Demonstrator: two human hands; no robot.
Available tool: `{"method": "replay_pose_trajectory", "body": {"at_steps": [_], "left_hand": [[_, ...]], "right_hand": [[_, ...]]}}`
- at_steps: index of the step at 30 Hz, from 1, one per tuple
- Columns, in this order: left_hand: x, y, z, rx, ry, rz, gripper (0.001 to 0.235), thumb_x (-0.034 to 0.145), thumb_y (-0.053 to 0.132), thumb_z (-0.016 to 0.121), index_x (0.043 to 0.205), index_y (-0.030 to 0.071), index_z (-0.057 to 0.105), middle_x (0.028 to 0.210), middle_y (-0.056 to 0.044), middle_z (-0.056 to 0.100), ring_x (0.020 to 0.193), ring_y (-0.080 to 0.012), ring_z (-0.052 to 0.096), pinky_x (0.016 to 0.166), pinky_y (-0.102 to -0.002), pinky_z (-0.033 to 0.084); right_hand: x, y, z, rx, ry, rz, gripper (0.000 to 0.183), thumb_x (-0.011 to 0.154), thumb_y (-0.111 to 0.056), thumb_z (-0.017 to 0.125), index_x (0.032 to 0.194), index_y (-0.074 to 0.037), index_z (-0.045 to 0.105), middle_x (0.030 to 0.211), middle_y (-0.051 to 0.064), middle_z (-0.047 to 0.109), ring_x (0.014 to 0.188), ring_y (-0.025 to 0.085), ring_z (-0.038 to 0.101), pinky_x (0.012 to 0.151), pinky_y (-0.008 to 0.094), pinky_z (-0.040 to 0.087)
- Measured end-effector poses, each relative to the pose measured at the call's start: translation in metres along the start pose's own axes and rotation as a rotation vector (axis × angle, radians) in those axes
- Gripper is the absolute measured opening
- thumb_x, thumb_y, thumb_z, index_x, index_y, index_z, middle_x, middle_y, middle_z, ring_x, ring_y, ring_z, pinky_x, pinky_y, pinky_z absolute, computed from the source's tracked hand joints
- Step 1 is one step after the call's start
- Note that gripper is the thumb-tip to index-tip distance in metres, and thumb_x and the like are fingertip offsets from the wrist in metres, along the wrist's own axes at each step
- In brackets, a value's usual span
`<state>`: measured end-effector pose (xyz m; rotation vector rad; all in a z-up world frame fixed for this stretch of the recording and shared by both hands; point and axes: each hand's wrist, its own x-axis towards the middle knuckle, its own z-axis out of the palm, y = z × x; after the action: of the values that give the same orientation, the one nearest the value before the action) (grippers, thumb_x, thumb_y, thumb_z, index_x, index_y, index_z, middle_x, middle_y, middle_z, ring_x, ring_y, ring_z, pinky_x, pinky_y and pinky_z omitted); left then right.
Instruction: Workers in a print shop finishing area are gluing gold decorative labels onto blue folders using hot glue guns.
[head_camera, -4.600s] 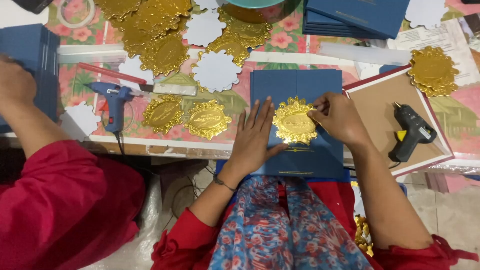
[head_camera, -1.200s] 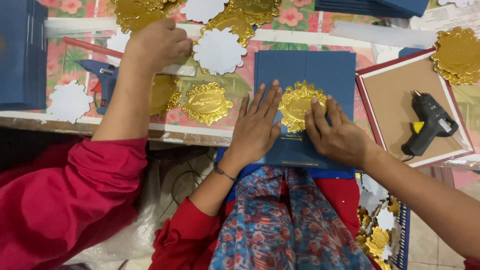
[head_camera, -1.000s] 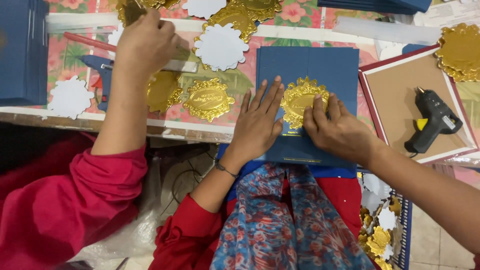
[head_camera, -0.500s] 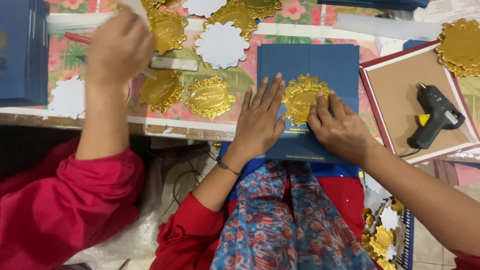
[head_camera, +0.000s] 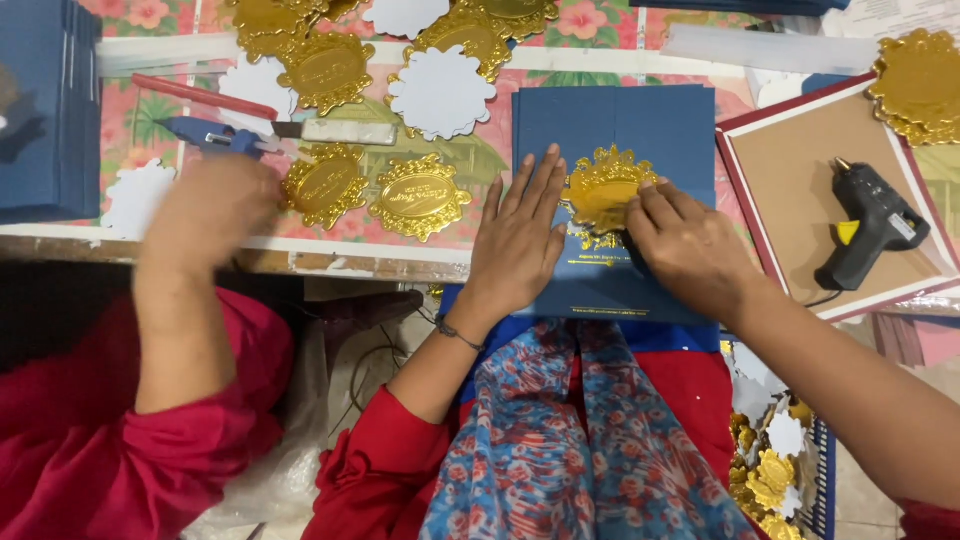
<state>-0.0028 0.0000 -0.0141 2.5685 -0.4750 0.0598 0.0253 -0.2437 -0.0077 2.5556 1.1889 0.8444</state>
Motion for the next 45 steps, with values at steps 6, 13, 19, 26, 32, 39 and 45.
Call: {"method": "replay_pose_trajectory", "body": {"at_steps": [6,13,19,26,32,39,45], "left_hand": [[0.001,-0.003,0.001,-0.039,0.016,-0.006,0.057,0.113,0.02,0.037,0.169,0.014,0.027,0.177,-0.007,0.018,0.163,-0.0341,0.017,0.128,-0.061,0.014],[0.005,-0.001,-0.003,-0.316,0.179,-0.092,0.043,0.109,0.01,0.047,0.152,0.013,0.048,0.162,-0.011,0.046,0.154,-0.0378,0.037,0.124,-0.062,0.023],[0.014,-0.015,0.011,-0.445,0.273,-0.135,0.051,0.101,0.01,0.068,0.149,0.018,0.052,0.12,0.002,0.069,0.144,-0.0326,0.049,0.118,-0.061,0.028],[0.022,-0.017,0.005,-0.492,0.255,-0.209,0.011,0.093,0.012,0.074,0.096,0.016,0.064,0.146,0.004,0.054,0.131,-0.0346,0.049,0.107,-0.055,0.03],[0.022,-0.02,0.003,-0.545,0.24,-0.209,0.009,0.091,0.012,0.078,0.095,0.014,0.07,0.147,0.002,0.053,0.133,-0.0352,0.047,0.107,-0.054,0.029],[0.022,-0.018,0.002,-0.513,0.256,-0.236,0.004,0.09,0.016,0.078,0.09,0.016,0.074,0.145,0.002,0.052,0.134,-0.0379,0.044,0.108,-0.053,0.031],[0.023,-0.016,0.007,-0.483,0.279,-0.259,0.004,0.09,0.021,0.079,0.093,0.018,0.078,0.145,0.003,0.051,0.135,-0.0374,0.044,0.109,-0.054,0.032]], "right_hand": [[0.013,-0.035,0.005,-0.153,0.089,0.175,0.02,0.097,-0.026,0.063,0.098,-0.008,0.073,0.105,0.014,0.072,0.107,0.031,0.072,0.081,0.033,0.059],[0.029,-0.051,0.014,-0.301,0.04,0.156,0.018,0.095,-0.017,0.062,0.1,-0.003,0.073,0.099,0.023,0.068,0.096,0.04,0.073,0.073,0.035,0.061],[0.03,-0.047,0.012,-0.317,0.003,0.102,0.015,0.092,-0.011,0.061,0.094,-0.005,0.074,0.092,0.02,0.067,0.088,0.04,0.075,0.066,0.034,0.061],[0.038,-0.048,-0.001,-0.298,-0.013,0.101,0.014,0.088,-0.003,0.061,0.091,-0.004,0.074,0.089,0.019,0.067,0.086,0.041,0.075,0.065,0.034,0.061],[0.038,-0.048,-0.001,-0.29,-0.021,0.106,0.013,0.087,-0.001,0.062,0.09,-0.004,0.074,0.09,0.019,0.068,0.087,0.041,0.075,0.066,0.035,0.061],[0.03,-0.044,0.011,-0.226,-0.031,0.13,0.012,0.088,-0.001,0.063,0.09,-0.005,0.074,0.089,0.017,0.068,0.086,0.04,0.075,0.062,0.033,0.06],[0.026,-0.042,0.012,-0.183,-0.051,0.156,0.009,0.092,-0.009,0.065,0.09,-0.009,0.074,0.089,0.013,0.069,0.085,0.036,0.076,0.06,0.032,0.06]]}}
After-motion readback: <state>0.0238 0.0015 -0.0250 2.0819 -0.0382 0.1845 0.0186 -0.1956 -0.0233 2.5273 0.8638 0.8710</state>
